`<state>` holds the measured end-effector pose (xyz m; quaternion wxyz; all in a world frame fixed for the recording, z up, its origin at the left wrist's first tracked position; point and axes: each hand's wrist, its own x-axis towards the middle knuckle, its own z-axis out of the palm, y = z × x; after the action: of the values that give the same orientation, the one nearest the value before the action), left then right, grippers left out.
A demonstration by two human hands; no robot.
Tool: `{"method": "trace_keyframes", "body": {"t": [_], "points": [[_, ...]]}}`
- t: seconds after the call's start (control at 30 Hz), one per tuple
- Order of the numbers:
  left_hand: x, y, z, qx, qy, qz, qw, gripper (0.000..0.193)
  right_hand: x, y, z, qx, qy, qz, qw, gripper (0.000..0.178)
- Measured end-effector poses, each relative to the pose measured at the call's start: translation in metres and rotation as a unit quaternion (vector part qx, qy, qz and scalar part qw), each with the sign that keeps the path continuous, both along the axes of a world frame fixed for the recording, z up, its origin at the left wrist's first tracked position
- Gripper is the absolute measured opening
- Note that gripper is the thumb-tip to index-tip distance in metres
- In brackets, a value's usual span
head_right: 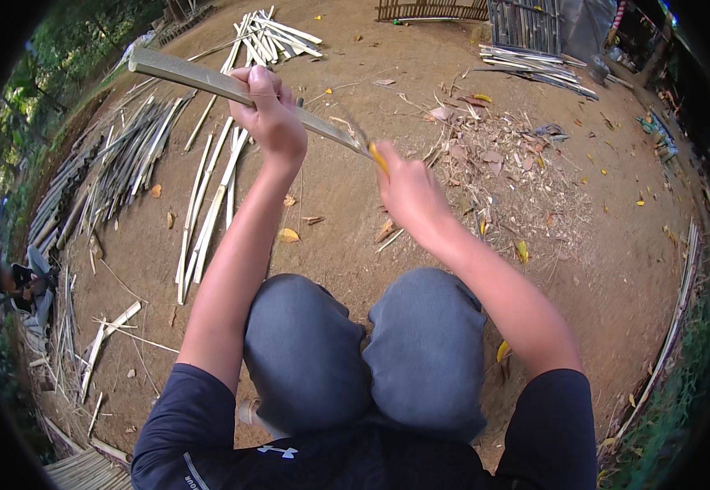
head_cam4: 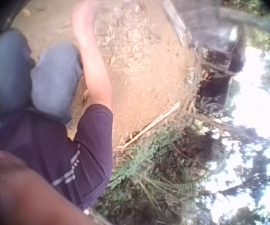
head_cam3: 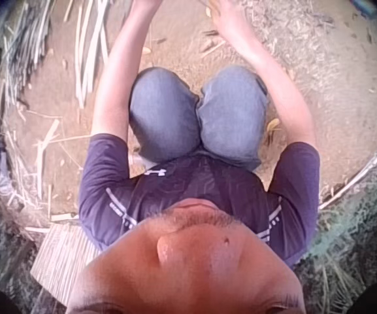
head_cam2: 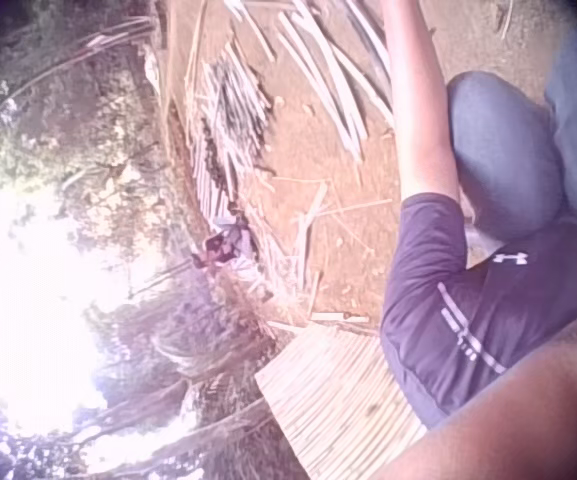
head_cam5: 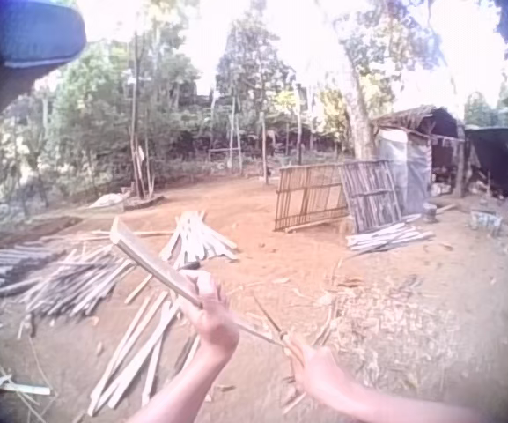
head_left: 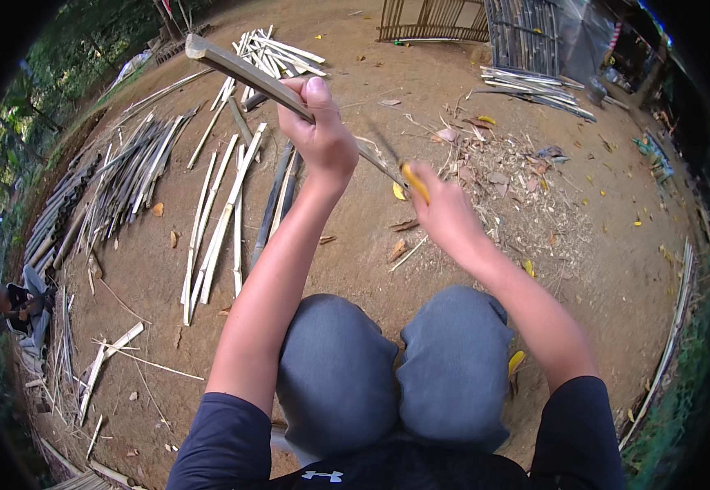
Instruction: The person is using a knife to shave thin strips from a length of bamboo, holding the bamboo in one hand while making repeated downward strokes with the knife in the other.
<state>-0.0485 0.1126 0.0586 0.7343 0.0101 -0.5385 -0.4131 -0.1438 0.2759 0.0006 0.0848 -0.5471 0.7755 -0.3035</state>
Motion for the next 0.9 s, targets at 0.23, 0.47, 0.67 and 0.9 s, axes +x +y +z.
{"method": "trace_keyframes", "body": {"t": [0.23, 0.47, 0.67, 0.9], "points": [[-0.002, -0.008, -0.004, 0.004, -0.002, 0.019, 1.000, 0.024, -0.010, -0.004, -0.024, 0.010, 0.112, 0.017, 0.993, 0.031], [-0.011, -0.015, -0.001, -0.004, 0.016, 0.038, 0.999, 0.025, -0.013, -0.002, -0.036, -0.046, 0.140, 0.022, 0.989, 0.033], [-0.008, -0.020, 0.003, 0.000, -0.004, 0.048, 0.999, 0.029, -0.005, -0.009, -0.012, -0.044, 0.030, 0.000, 0.999, 0.031], [-0.009, -0.025, 0.002, -0.013, -0.001, 0.063, 0.998, 0.029, 0.001, -0.011, 0.002, -0.239, 0.034, -0.031, 0.970, 0.033]]}}
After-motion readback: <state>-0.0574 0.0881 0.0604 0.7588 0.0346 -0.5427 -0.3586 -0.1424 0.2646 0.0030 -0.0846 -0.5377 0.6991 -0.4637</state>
